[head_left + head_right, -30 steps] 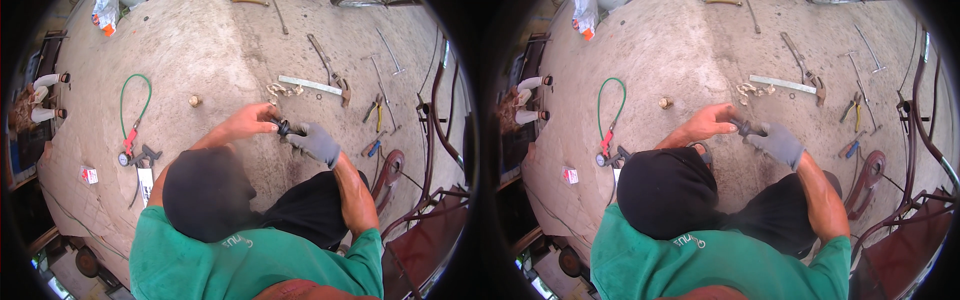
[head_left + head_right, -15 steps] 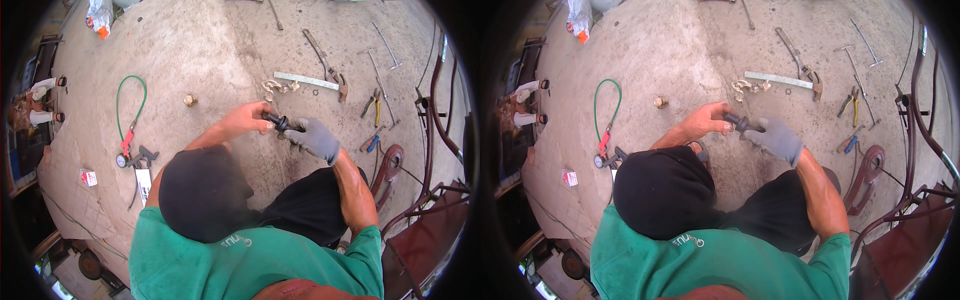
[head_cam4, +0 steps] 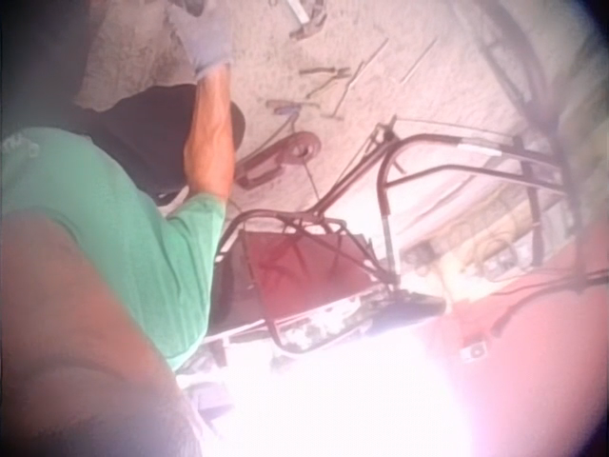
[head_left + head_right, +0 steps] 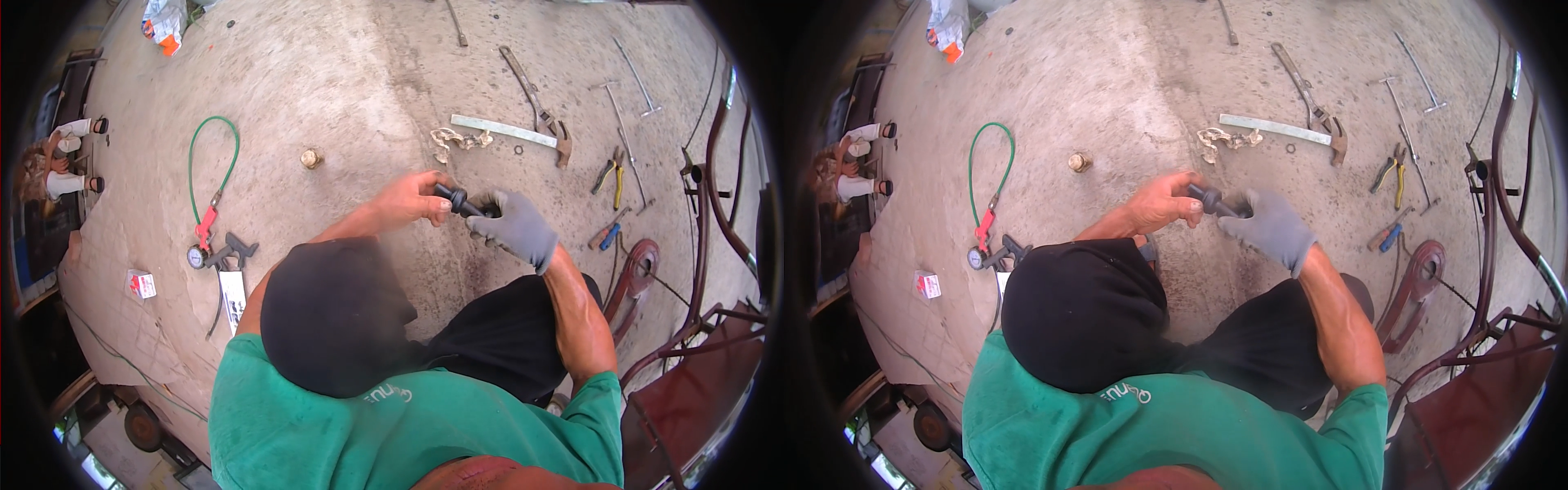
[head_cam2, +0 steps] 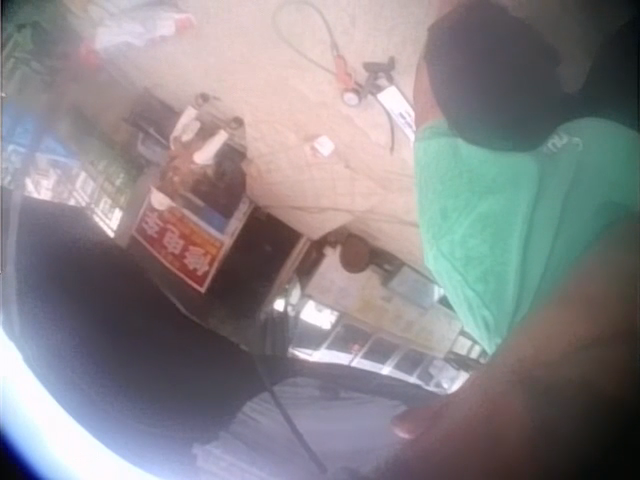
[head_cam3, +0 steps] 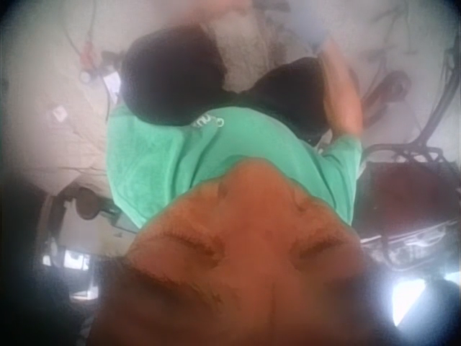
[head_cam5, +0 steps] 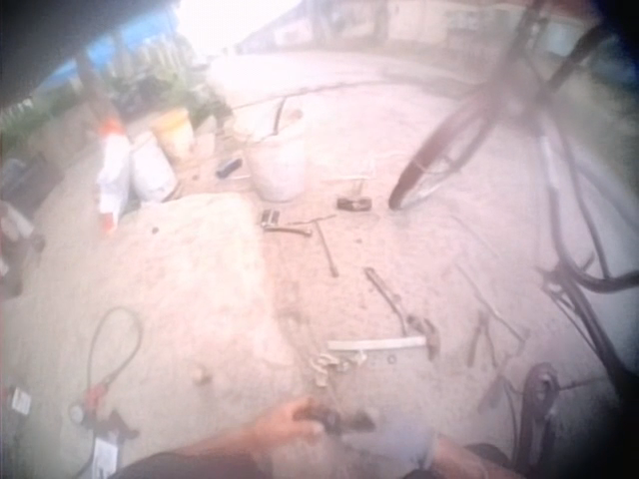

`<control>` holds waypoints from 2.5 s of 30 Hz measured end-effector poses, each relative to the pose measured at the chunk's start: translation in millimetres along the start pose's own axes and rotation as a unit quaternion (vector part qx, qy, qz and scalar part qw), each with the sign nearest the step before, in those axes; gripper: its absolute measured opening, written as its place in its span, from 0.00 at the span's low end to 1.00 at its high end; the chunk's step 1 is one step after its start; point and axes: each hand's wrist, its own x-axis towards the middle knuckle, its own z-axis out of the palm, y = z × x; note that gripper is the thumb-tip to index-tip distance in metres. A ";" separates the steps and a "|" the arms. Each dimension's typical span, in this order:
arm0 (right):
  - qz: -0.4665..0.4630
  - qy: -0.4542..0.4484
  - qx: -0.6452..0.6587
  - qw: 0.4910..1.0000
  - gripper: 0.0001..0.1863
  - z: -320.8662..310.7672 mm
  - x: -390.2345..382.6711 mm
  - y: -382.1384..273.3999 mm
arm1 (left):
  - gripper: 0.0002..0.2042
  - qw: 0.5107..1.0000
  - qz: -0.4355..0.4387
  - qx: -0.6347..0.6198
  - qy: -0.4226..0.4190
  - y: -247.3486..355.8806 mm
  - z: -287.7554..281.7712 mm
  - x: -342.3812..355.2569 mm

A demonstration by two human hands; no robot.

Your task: The person disassembles a bicycle hub and axle assembly by removing nuts and washers, retrieves a large sprocket from a tool room, and uses a hammer and a metal rod to drive a pin or shaft through the sprocket while it rests on the ground.

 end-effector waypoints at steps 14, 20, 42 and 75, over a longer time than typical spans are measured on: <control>0.055 0.002 0.042 0.998 0.22 7.0 -7.2 -6.9 | 0.16 1.000 0.015 0.025 0.011 -4.6 4.2 -8.7; 0.060 0.020 0.140 0.988 0.20 0.6 -17.7 -29.2 | 0.15 0.998 0.056 0.003 0.004 9.2 9.6 -11.7; 0.030 -0.116 0.210 0.970 0.19 -12.7 -5.4 -6.5 | 0.15 0.954 0.139 0.265 0.032 30.4 8.8 -19.4; 0.021 0.031 0.130 0.991 0.24 8.7 -12.4 -15.4 | 0.22 0.992 0.053 0.115 -0.003 25.0 9.1 -18.2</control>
